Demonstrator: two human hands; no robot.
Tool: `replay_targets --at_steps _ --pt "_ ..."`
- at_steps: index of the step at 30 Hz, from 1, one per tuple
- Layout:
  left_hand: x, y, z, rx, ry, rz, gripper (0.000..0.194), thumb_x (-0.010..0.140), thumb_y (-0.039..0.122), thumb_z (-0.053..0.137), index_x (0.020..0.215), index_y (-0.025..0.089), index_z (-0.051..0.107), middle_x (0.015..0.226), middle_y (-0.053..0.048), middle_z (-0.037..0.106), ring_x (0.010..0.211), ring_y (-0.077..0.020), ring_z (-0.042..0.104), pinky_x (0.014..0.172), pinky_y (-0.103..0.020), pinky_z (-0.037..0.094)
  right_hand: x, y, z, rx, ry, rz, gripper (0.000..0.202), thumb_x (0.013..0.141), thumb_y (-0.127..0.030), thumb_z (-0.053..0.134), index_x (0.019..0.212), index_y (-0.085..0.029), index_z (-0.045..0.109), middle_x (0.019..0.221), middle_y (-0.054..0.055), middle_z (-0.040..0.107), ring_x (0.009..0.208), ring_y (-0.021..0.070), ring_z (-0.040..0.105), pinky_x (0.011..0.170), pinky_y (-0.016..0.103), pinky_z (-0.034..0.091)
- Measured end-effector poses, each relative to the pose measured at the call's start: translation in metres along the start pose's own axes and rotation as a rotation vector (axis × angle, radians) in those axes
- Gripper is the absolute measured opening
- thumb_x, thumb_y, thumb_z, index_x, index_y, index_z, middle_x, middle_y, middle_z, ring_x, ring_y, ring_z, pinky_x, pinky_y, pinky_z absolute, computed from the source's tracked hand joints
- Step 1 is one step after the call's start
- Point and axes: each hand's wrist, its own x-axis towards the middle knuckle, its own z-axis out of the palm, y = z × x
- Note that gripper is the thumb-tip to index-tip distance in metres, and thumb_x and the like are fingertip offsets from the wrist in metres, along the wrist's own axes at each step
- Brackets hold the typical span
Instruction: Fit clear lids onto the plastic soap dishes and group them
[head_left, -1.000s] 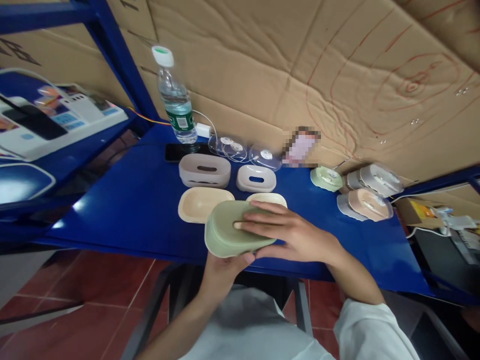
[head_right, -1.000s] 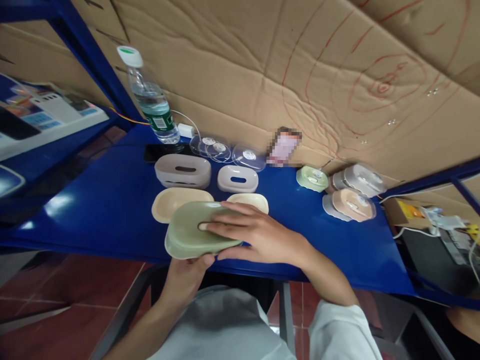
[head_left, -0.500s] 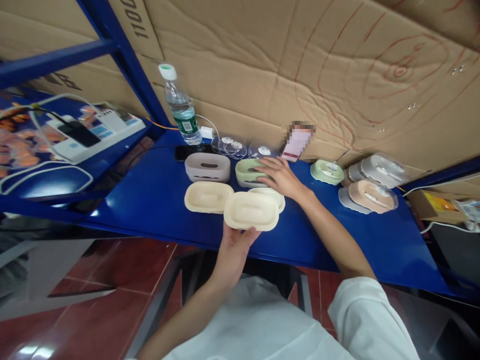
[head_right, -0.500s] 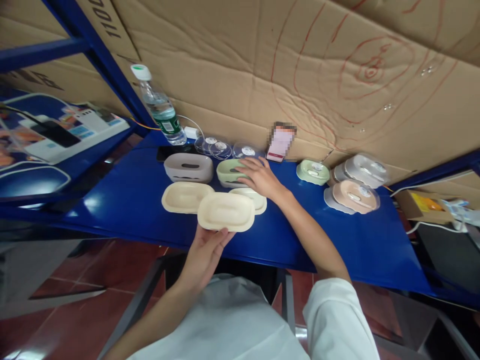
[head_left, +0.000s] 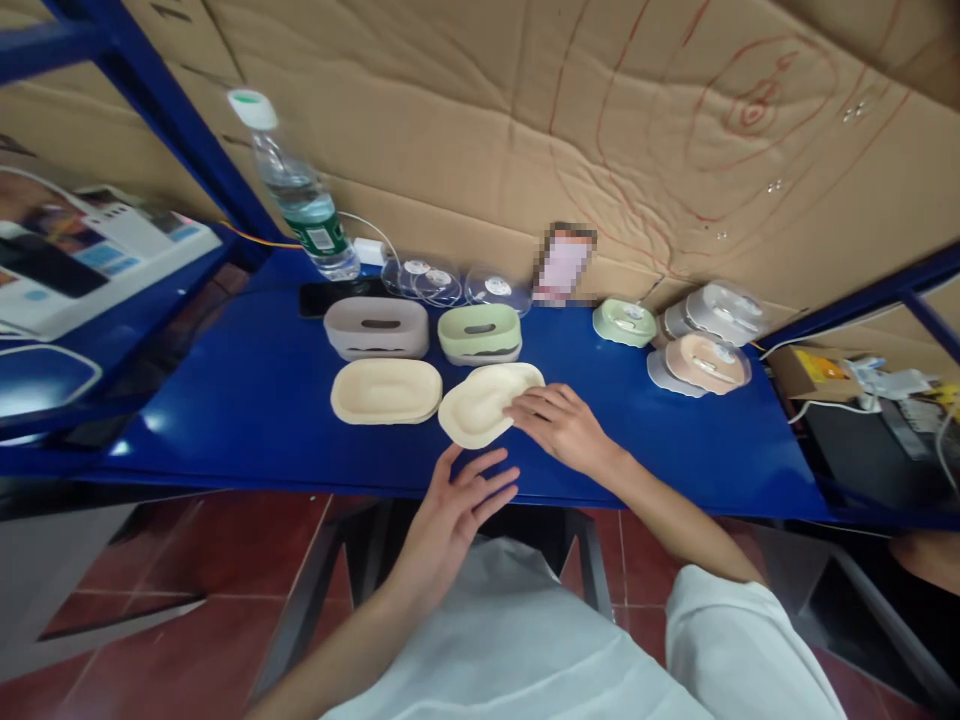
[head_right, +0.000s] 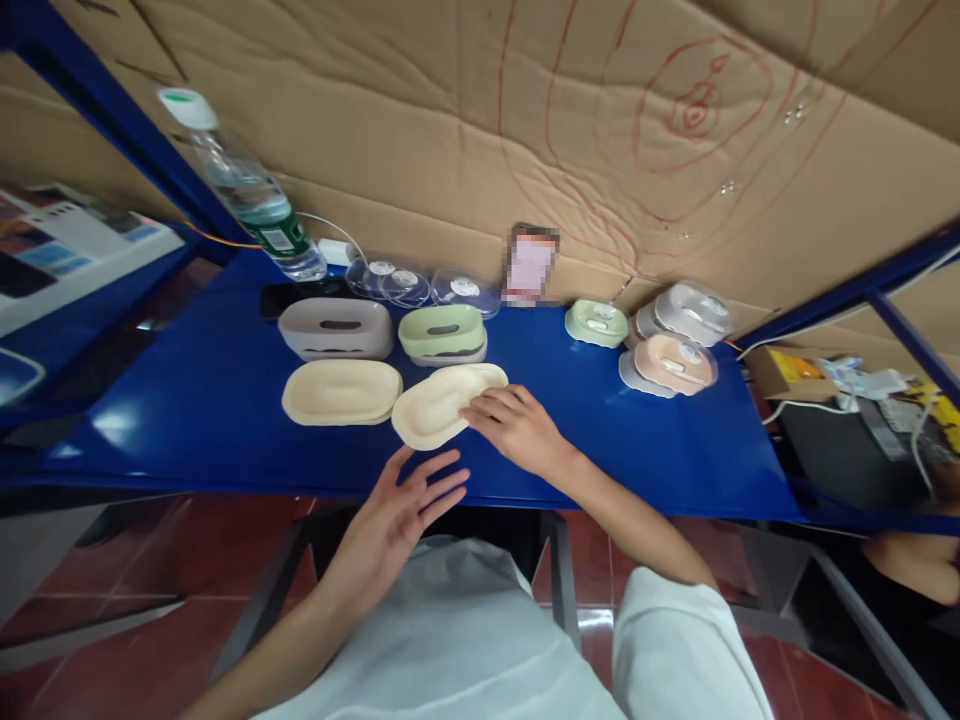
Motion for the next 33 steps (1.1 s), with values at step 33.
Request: replay_targets --at_steps 33 --pt "0.044 0.017 0.025 0.415 -0.341 0.003 0.047 0.096 0.049 0.078 0.138 0.031 0.068 0.146 -0.013 0.067 0.125 -0.0296 0.070 0.105 -0.043 0.059 -0.033 0.130 -0.058 0.124 -0.046 0.616 0.092 0.093 -0.058 0.080 0.170 -0.033 0.037 0.163 0.016 0.050 0.150 0.0380 0.052 0.124 0.062 0.045"
